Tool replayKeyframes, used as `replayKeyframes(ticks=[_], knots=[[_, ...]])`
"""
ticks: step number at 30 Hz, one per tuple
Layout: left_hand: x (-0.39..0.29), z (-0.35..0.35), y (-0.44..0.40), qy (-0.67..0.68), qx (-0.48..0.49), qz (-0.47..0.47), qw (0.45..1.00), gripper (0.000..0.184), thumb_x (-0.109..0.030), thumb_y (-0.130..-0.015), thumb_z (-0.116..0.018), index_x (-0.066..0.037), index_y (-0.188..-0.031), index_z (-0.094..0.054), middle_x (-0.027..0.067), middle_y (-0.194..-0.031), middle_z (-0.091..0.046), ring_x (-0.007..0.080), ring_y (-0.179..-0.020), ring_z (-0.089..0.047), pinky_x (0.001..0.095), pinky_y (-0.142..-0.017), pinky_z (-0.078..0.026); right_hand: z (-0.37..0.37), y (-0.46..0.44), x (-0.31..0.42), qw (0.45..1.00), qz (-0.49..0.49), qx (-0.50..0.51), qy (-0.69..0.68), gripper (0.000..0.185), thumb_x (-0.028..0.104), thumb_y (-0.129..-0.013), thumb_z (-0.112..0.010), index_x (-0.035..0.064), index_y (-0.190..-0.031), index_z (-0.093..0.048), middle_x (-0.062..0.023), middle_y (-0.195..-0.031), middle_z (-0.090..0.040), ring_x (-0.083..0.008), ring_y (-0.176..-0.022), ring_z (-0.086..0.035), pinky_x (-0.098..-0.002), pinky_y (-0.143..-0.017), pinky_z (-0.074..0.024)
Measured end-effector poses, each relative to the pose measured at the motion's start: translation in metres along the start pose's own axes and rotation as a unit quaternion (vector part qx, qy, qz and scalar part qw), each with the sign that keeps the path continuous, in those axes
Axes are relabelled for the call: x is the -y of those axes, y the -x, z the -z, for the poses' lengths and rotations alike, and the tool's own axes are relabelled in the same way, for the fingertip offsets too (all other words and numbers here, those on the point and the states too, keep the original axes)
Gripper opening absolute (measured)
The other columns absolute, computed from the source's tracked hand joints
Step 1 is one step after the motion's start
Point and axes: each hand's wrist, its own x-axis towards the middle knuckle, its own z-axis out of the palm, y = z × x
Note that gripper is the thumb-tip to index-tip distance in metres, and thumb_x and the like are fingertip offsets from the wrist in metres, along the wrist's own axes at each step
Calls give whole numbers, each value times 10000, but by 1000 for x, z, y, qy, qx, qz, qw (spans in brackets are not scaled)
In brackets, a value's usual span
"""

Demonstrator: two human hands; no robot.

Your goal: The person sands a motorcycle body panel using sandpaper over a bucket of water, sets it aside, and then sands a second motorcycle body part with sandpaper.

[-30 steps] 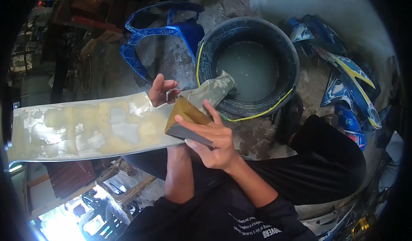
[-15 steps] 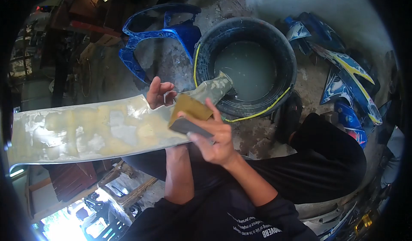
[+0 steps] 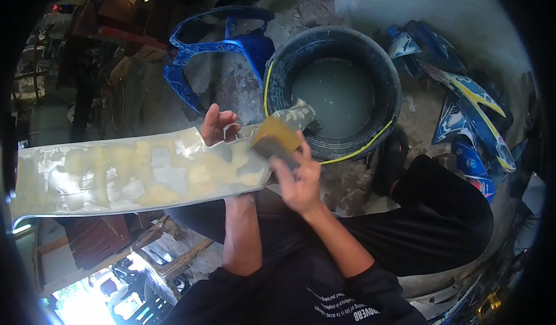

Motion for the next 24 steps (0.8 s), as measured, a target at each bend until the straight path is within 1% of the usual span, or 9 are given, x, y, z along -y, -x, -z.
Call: replayKeyframes(ticks=[3,8,11,13,15,17,20,22,24], knots=[[-7,-6,2,14,-55,32,998,681,-206,-832,-767,-29,-1429,-491,84,-1232,-613,184,-1144,-558,313,-952,-463,6,-2,-24,987,-147,-56,-19,146,34,-900,-660,-86,-940,-732,-157,-1052,-747,-276,-1133,-654,-407,-1103,-370],[-5,-12,1,-90,-30,-21,995,615,-314,-910,-668,-31,-1428,-495,82,-1238,-617,177,-1138,-567,313,-947,-470,-1,0,26,997,30,49,-47,232,1,-862,-625,-72,-1059,-723,-168,-1101,-733,-309,-1152,-656,-460,-1168,-288],[-4,-9,-2,-56,-42,-50,996,618,-214,-842,-771,-37,-1390,-548,113,-1132,-633,198,-1064,-626,306,-867,-513,-1,0,14,998,-10,31,-56,192,5,-855,-630,-69,-999,-733,-177,-1091,-733,-313,-1148,-660,-478,-1176,-273],[-12,-12,-1,-45,-53,13,997,608,-369,-939,-616,-25,-1426,-498,88,-1228,-621,181,-1124,-574,317,-945,-474,4,0,-22,997,-81,-15,-5,161,46,-902,-624,-69,-959,-721,-127,-952,-697,-234,-985,-621,-411,-1013,-320],[-11,-9,0,-34,-51,17,998,613,-371,-938,-615,-23,-1428,-496,91,-1232,-619,182,-1125,-573,317,-945,-474,9,-3,-41,988,-147,-41,32,183,88,-949,-619,-68,-919,-709,-77,-813,-660,-155,-822,-583,-344,-851,-367],[-11,-8,-1,-26,-47,21,998,617,-372,-937,-615,-21,-1429,-494,94,-1237,-617,182,-1127,-573,317,-946,-474,9,5,-42,990,-134,-40,14,179,75,-945,-607,-73,-956,-708,-72,-826,-660,-165,-833,-582,-352,-866,-346],[-13,-10,1,-62,-42,12,997,623,-375,-936,-611,-19,-1432,-490,99,-1246,-616,180,-1131,-573,317,-947,-474,3,3,-1,997,-51,-12,-51,194,14,-893,-610,-71,-1026,-723,-152,-1047,-745,-288,-1096,-683,-473,-1172,-271],[-9,-4,2,-43,-36,26,998,622,-366,-934,-608,-17,-1435,-487,101,-1243,-615,180,-1134,-571,321,-950,-475,3,1,2,998,19,29,-49,257,-9,-872,-599,-63,-1101,-703,-154,-1104,-732,-284,-1134,-667,-495,-1184,-238],[-11,-7,0,-36,-39,22,998,621,-362,-934,-608,-16,-1436,-485,102,-1244,-613,183,-1139,-569,319,-955,-472,5,2,-16,998,-31,22,-54,194,15,-893,-611,-66,-1032,-721,-160,-1060,-741,-282,-1110,-675,-478,-1181,-257]])
